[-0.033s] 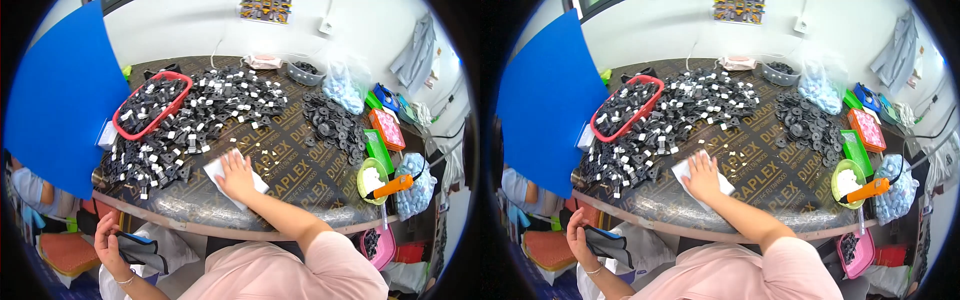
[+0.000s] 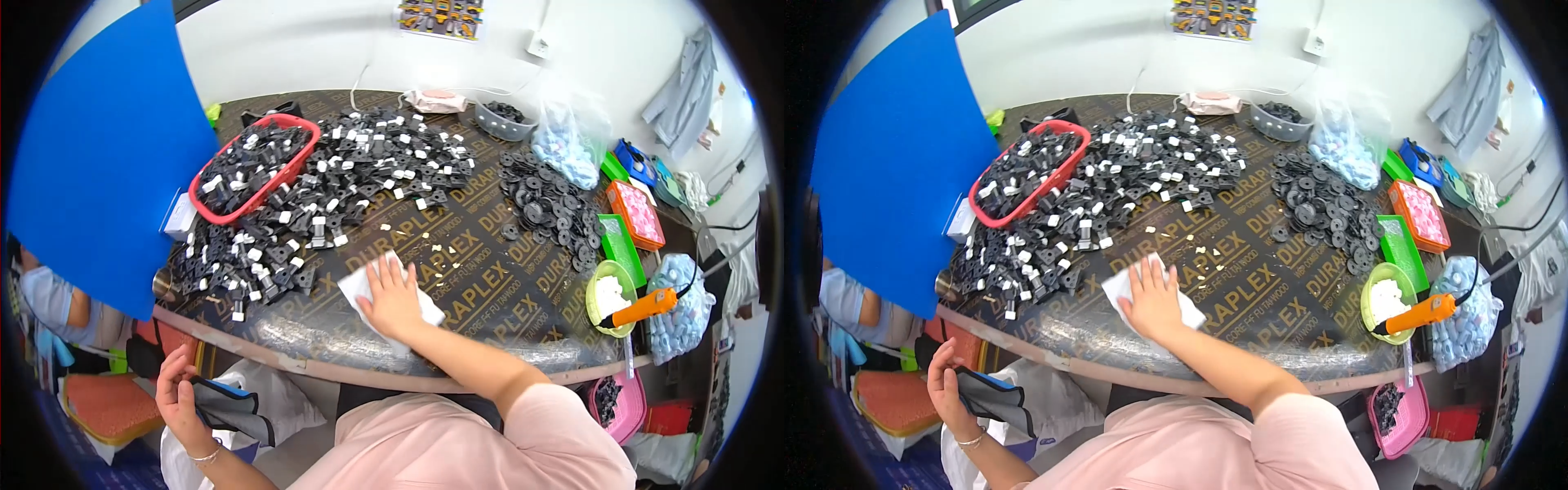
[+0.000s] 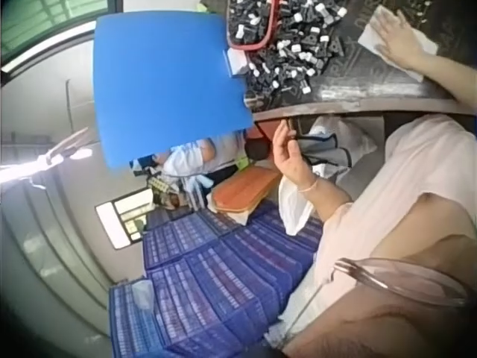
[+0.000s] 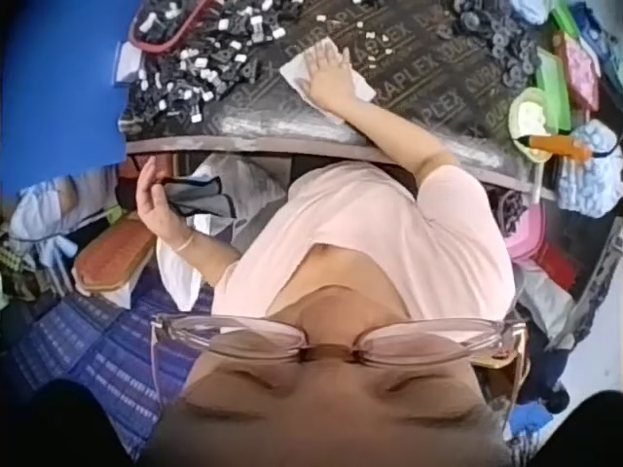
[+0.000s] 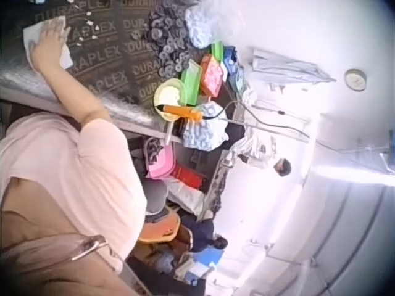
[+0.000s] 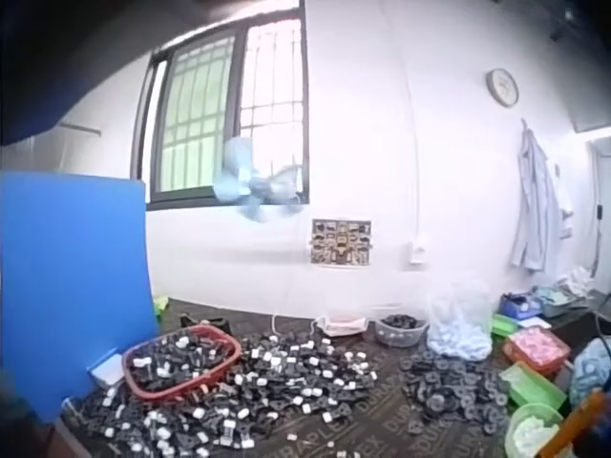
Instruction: Sorting and gathering small plastic components into baskets and bags on a factory workbench.
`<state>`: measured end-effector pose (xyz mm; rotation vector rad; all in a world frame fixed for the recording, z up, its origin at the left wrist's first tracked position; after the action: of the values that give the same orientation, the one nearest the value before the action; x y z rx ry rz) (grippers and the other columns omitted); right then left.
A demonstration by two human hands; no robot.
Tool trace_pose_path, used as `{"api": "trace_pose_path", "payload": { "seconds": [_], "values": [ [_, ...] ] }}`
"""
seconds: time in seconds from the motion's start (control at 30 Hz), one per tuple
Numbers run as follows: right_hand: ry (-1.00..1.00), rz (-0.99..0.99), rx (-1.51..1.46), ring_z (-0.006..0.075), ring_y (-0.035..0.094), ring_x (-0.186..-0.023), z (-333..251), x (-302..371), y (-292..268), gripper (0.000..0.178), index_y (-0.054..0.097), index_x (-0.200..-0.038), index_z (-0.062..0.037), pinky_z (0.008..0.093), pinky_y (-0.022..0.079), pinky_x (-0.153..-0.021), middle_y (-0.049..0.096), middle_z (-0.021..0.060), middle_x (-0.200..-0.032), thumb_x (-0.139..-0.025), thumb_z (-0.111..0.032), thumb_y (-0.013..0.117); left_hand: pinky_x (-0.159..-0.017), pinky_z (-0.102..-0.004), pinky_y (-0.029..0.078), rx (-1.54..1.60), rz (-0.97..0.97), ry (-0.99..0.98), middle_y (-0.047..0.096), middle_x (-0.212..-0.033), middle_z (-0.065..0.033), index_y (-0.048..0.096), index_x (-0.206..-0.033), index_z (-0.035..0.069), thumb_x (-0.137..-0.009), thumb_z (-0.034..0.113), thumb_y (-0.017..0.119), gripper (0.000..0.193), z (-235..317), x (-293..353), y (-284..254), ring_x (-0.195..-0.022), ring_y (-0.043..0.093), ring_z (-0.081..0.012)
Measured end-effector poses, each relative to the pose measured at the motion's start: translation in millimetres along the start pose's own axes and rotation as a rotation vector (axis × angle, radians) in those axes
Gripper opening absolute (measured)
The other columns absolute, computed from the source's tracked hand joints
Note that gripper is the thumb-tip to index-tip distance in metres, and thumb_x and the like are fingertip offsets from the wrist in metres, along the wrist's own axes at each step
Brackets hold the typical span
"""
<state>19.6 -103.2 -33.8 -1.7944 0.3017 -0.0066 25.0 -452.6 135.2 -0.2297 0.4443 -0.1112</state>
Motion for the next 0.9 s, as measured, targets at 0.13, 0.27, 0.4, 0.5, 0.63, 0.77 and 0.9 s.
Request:
{"api": "trace_pose_path", "payload": {
  "seconds": [0.13, 0.27, 0.4, 0.5, 0.63, 0.77, 0.9],
  "values": [
    [-0.099, -0.08, -0.016, 0.0364, 0.015, -0.138, -35.6, 20.9, 1.3, 0.068, 0.03, -0.14, -0.0012, 0.0557, 0.006, -0.11, 0.022, 0.0232, -0.147, -0.091, -0.047, 0.039, -0.084, -0.0258, 0.04, 0.057, 0.054, -0.071, 0.055, -0.122, -0.0117, 0.058, -0.11, -0.002, -0.09, 0.019, 0.053, 0.029, -4.8, 12.7, -2.5, -0.092, 0.051, -0.0122],
    [-0.092, -0.101, -0.059, 0.0343, 0.015, -0.139, -62.7, -21.4, 12.0, 0.066, 0.029, -0.139, 0.0023, 0.0526, 0.008, -0.111, 0.023, 0.0224, -0.147, -0.092, -0.043, 0.036, -0.085, -0.0286, 0.041, 0.07, 0.013, 0.007, 0.055, -0.119, -0.0148, 0.059, -0.107, -0.002, -0.087, 0.018, 0.056, 0.028, 21.3, 8.0, 27.0, -0.09, 0.053, -0.0144],
    [-0.322, -0.135, -0.133, 0.034, 0.025, -0.135, -116.3, -6.8, 26.8, 0.064, 0.037, -0.134, 0.0028, 0.0511, 0.017, -0.109, 0.029, 0.0225, -0.144, -0.089, -0.043, 0.041, -0.086, -0.0283, 0.04, 0.074, -0.13, 0.02, 0.056, -0.119, -0.0135, 0.059, -0.106, -0.002, -0.089, 0.019, 0.055, 0.027, 26.5, 15.8, 51.6, -0.091, 0.052, -0.0137],
    [-0.511, -0.125, -0.197, 0.0275, 0.021, -0.138, -108.6, 20.8, 27.1, 0.066, 0.036, -0.137, -0.0044, 0.0514, 0.013, -0.111, 0.03, 0.0145, -0.146, -0.088, -0.048, 0.044, -0.087, -0.028, 0.04, 0.08, -0.231, -0.012, 0.057, -0.118, -0.0133, 0.059, -0.105, -0.001, -0.088, 0.018, 0.056, 0.026, 17.7, 17.0, 76.8, -0.092, 0.052, -0.0136],
    [-0.443, -0.119, -0.104, 0.0255, 0.022, -0.138, -22.4, 68.1, -6.9, 0.067, 0.035, -0.138, -0.0069, 0.0535, 0.012, -0.11, 0.031, 0.0103, -0.146, -0.087, -0.049, 0.045, -0.089, -0.0272, 0.039, 0.072, -0.273, -0.047, 0.056, -0.12, -0.0126, 0.059, -0.108, -0.001, -0.089, 0.015, 0.056, 0.025, 2.7, 11.2, 99.6, -0.095, 0.052, -0.0145],
    [-0.087, -0.037, 0.069, 0.0274, 0.029, -0.135, 110.8, 153.8, -59.0, 0.068, 0.033, -0.139, -0.0086, 0.0603, 0.013, -0.106, 0.034, 0.014, -0.144, -0.086, -0.046, 0.051, -0.091, -0.029, 0.038, 0.098, -0.372, 0.009, 0.054, -0.122, -0.0126, 0.058, -0.111, -0.001, -0.088, 0.018, 0.057, 0.029, 6.9, -4.1, 120.2, -0.099, 0.051, -0.0157],
    [0.296, 0.022, 0.212, 0.0264, 0.027, -0.136, 229.6, 233.4, -90.3, 0.065, 0.032, -0.14, -0.0117, 0.0589, 0.012, -0.108, 0.032, 0.01, -0.145, -0.087, -0.044, 0.051, -0.093, -0.0314, 0.039, 0.143, -0.437, 0.099, 0.051, -0.124, -0.0136, 0.058, -0.109, -0.002, -0.076, 0.028, 0.071, 0.046, 41.9, -20.0, 146.8, -0.106, 0.05, -0.0197]
  ]
}}
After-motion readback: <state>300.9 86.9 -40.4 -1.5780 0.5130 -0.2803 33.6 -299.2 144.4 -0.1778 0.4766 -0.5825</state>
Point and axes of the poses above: each hand's wrist, its own x-axis away from the middle knuckle, its own y-axis out of the palm, z = x × y, the point moved 5 cm from there along -x, towards the middle knuckle
